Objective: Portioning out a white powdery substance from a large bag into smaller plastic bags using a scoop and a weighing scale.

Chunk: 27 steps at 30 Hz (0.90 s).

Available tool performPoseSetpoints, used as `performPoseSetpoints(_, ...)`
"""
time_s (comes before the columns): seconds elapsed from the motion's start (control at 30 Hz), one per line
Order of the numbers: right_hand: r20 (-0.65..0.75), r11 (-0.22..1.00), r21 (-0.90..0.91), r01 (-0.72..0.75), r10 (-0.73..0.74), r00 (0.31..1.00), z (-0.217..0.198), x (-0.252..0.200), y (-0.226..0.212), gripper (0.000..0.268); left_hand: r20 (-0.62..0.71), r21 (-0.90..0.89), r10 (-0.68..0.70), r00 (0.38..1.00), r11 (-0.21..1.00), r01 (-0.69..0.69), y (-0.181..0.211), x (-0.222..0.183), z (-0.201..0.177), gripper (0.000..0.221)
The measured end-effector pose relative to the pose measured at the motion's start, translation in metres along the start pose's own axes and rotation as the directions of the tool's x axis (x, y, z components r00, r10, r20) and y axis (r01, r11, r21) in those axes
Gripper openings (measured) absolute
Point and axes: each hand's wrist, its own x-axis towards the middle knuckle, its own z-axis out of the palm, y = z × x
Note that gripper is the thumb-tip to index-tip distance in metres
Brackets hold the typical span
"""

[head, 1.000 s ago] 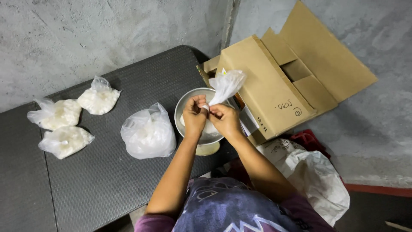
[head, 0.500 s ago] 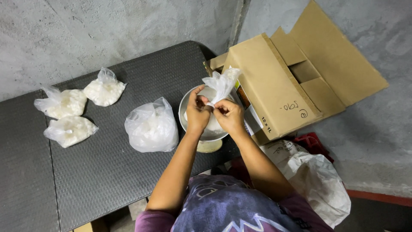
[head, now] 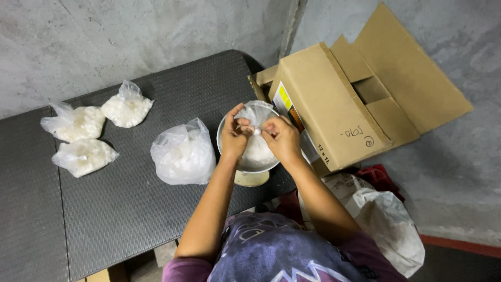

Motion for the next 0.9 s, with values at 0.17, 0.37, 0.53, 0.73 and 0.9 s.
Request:
performPoseSetpoints(0.17,0.078,1.000,0.029,0.003,-0.005,0.997,-0.013,-0.006,-0.027,0.022,-0.087,0.120,0.069,0.994,0.991,-0.058,0.007,-0.012,0.010,0.072)
performPoseSetpoints(0.37,0.066,0.989,0.072,0.129,-0.133,0.989,-0.006,-0.005,-0.020,0.015,-0.118,0.152,0.077,0.990,0.987,-0.058,0.014,-0.015,0.014,0.074)
performPoseSetpoints(0.53,0.105,0.988,0.009,0.156,-0.156,0.982,-0.006,-0.005,-0.020,0.011,-0.124,0.126,0.045,0.991,0.992,-0.030,0.009,-0.014,0.013,0.074)
performPoseSetpoints(0.73,0.175,0.996,-0.088,-0.011,0.026,0.984,-0.004,0.000,-0.009,0.018,-0.169,0.169,0.148,0.974,0.978,-0.119,0.029,-0.028,0.025,0.080)
performPoseSetpoints(0.9,0.308,0.959,0.180,-0.217,0.154,0.939,0.005,0.001,0.015,0.018,-0.131,0.249,0.281,0.951,0.938,-0.243,0.029,-0.035,0.030,0.082)
